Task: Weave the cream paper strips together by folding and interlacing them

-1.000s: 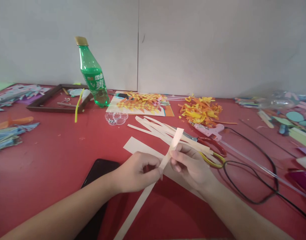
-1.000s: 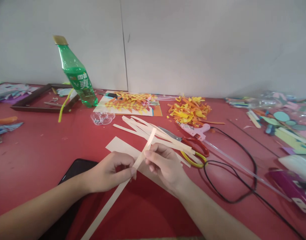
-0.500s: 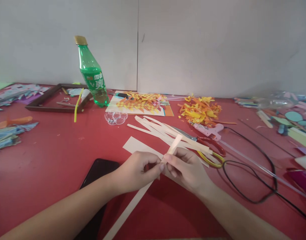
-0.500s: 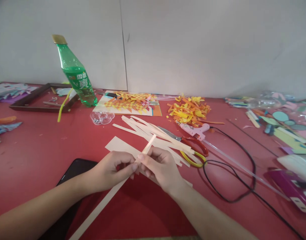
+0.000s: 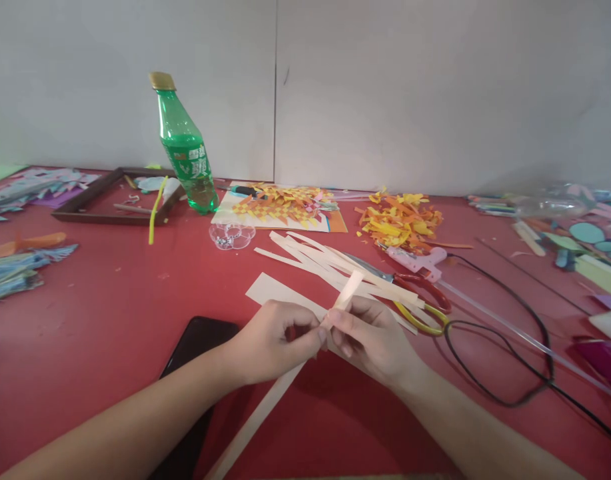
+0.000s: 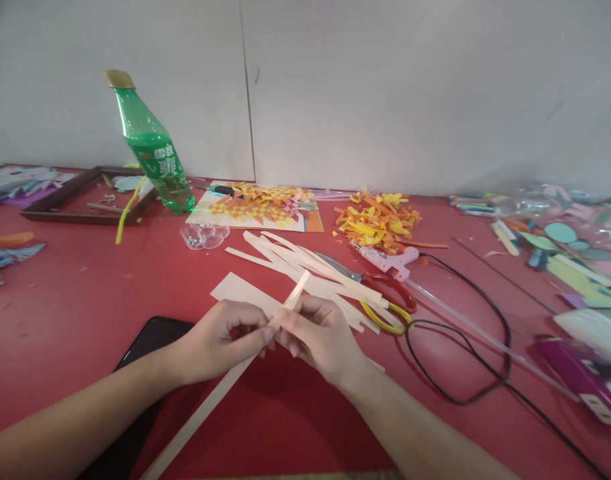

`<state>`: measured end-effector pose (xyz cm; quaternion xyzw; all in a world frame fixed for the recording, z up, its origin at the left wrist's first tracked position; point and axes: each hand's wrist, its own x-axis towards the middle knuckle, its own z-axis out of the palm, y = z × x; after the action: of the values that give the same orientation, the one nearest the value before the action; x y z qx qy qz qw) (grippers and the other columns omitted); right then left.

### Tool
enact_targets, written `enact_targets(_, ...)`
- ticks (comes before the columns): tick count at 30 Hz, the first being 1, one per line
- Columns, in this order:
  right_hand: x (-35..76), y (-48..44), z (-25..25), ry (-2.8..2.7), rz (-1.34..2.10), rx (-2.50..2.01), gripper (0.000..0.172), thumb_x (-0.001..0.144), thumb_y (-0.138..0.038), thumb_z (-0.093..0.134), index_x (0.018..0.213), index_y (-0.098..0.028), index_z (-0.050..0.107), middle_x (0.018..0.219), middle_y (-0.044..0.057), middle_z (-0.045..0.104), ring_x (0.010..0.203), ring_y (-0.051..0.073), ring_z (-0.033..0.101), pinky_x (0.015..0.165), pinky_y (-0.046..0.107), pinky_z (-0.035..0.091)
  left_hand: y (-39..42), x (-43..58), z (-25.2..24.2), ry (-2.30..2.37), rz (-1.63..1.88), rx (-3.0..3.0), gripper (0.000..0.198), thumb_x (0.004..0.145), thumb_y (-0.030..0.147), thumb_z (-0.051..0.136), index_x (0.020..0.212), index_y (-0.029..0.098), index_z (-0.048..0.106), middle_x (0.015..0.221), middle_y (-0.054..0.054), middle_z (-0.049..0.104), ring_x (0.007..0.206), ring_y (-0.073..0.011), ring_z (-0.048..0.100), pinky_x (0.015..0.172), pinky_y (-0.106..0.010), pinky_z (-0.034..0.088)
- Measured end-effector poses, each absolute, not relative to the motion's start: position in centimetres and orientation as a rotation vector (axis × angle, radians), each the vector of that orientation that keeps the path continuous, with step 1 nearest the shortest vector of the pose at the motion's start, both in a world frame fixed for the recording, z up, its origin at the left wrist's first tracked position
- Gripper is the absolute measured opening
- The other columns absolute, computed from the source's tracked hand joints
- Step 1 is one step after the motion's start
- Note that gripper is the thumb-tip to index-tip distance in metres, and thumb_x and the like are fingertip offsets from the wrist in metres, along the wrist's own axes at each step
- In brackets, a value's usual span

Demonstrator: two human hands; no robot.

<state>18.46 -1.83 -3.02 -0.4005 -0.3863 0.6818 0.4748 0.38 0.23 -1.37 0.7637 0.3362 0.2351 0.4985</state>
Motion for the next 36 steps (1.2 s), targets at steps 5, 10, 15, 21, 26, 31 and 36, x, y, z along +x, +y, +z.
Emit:
enact_targets(5,18.6,-1.9,-3.3,-1.042,1.657,-1.046,0.027,0.078,-0.036,0.073,0.063,-0.015,0.068,0.048,-0.002,0.057,0.04,0.006,0.045,0.04,0.021,0.03,0.1,0.4,-1.3,0.806,0.617,1.867,0.03,0.091,0.028,0.049,0.068,0.014,0.062,0.062,0.0,0.059,0.057,-0.0098,0.05,0.053,-0.02,0.038)
enact_targets(10,18.6,-1.8,-3.0,-0.973,1.706,-0.95,0.018,0.073,-0.03,0.078,0.067,-0.017,0.068,0.051,-0.003,0.059,0.04,0.006,0.045,0.039,0.018,0.031,0.2,0.2,-1.1,0.838,0.633,1.805,0.029,0.089,0.026,0.052,0.067,0.012,0.066,0.065,-0.004,0.066,0.059,-0.0121,0.058,0.055,-0.021,0.043)
enact_targets(15,18.6,-1.8,-2.9,-0.967,1.729,-0.945,0.015,0.073,-0.026,0.078,0.067,-0.016,0.067,0.047,-0.003,0.056,0.04,0.006,0.045,0.041,0.019,0.032,0.3,0.1,-1.0,0.77,0.621,1.785,0.031,0.091,0.028,0.051,0.07,0.012,0.068,0.066,-0.005,0.068,0.06,-0.0123,0.061,0.056,-0.021,0.045)
enact_targets(21,18.8,-1.4,-2.4,-0.872,1.683,-0.978,0.026,0.069,-0.027,0.079,0.055,-0.016,0.06,0.049,-0.003,0.057,0.037,0.005,0.043,0.037,0.018,0.026,0.4,0.0,-1.2,0.745,0.564,1.826,0.031,0.091,0.025,0.05,0.07,0.012,0.069,0.063,-0.003,0.066,0.06,-0.012,0.059,0.057,-0.02,0.044)
enact_targets(26,19.6,-0.8,-2.0,-0.846,1.603,-1.006,0.027,0.069,-0.026,0.078,0.052,-0.016,0.059,0.048,-0.003,0.055,0.039,0.005,0.041,0.039,0.019,0.028,0.4,0.0,-1.0,0.717,0.539,1.812,0.03,0.091,0.024,0.049,0.073,0.012,0.069,0.065,-0.003,0.066,0.061,-0.0113,0.059,0.058,-0.02,0.043)
enact_targets(31,19.9,-0.3,-1.8,-0.821,1.562,-0.99,0.025,0.069,-0.025,0.077,0.053,-0.016,0.061,0.047,-0.003,0.054,0.041,0.005,0.04,0.04,0.019,0.03,0.4,0.0,-0.8,0.778,0.527,1.812,0.03,0.091,0.026,0.049,0.073,0.013,0.07,0.064,-0.002,0.066,0.06,-0.011,0.057,0.057,-0.02,0.042)
enact_targets(36,19.4,-0.1,-2.2,-0.681,1.537,-0.969,0.025,0.071,-0.033,0.077,0.059,-0.016,0.062,0.053,-0.004,0.053,0.043,0.005,0.043,0.039,0.018,0.031,0.5,0.1,-0.8,0.902,0.572,1.722,0.03,0.089,0.026,0.051,0.067,0.014,0.067,0.064,-0.002,0.066,0.06,-0.0113,0.057,0.057,-0.02,0.042)
